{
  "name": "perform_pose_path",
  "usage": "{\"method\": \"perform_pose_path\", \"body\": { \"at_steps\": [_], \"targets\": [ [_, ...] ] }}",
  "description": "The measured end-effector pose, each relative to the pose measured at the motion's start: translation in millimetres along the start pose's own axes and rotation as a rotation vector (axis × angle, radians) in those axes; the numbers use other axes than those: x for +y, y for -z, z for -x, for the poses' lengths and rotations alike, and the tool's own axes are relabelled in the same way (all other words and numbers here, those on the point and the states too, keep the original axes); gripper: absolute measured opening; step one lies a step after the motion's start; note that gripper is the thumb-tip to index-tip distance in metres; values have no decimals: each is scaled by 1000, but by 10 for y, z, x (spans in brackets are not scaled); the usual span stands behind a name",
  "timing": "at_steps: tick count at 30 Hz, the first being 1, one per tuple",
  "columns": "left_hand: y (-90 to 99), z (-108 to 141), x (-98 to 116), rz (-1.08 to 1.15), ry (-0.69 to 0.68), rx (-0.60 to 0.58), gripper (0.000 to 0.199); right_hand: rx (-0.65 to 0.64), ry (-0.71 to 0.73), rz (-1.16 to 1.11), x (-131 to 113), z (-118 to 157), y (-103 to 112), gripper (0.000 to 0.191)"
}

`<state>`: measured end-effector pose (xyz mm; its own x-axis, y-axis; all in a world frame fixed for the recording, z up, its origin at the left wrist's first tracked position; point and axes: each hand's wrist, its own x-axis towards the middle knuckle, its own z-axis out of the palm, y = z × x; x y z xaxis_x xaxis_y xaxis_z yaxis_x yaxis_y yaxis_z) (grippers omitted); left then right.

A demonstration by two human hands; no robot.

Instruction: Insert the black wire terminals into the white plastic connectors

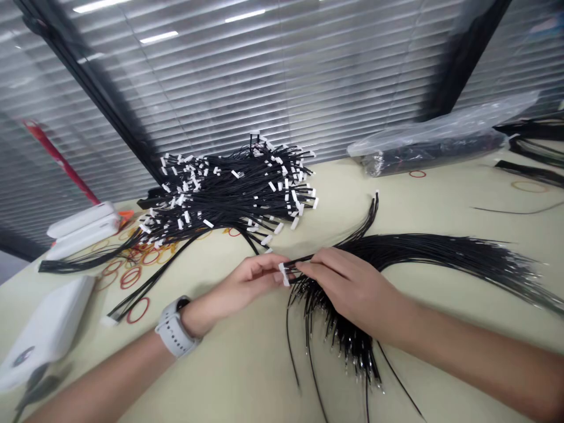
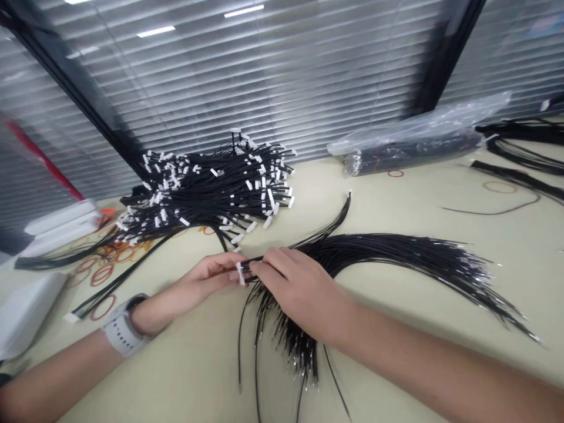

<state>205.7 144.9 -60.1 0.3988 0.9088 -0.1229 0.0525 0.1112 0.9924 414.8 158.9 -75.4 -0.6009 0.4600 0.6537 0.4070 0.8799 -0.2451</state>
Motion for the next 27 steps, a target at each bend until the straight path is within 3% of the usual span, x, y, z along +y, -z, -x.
{"method": "perform_pose_path", "body": {
  "at_steps": [8,20,27],
  "targets": [
    [2,17,-10,-5,3,-9,14,0,123,46,56,2,41,25],
    [-17,-6,-19,-19,-31,-5,16,-10,127,45,92,38,-18,24],
    [-32,23,-32,-91,-27,-35,16,71,58,-47,5,-4,-11,23]
  ]
}}
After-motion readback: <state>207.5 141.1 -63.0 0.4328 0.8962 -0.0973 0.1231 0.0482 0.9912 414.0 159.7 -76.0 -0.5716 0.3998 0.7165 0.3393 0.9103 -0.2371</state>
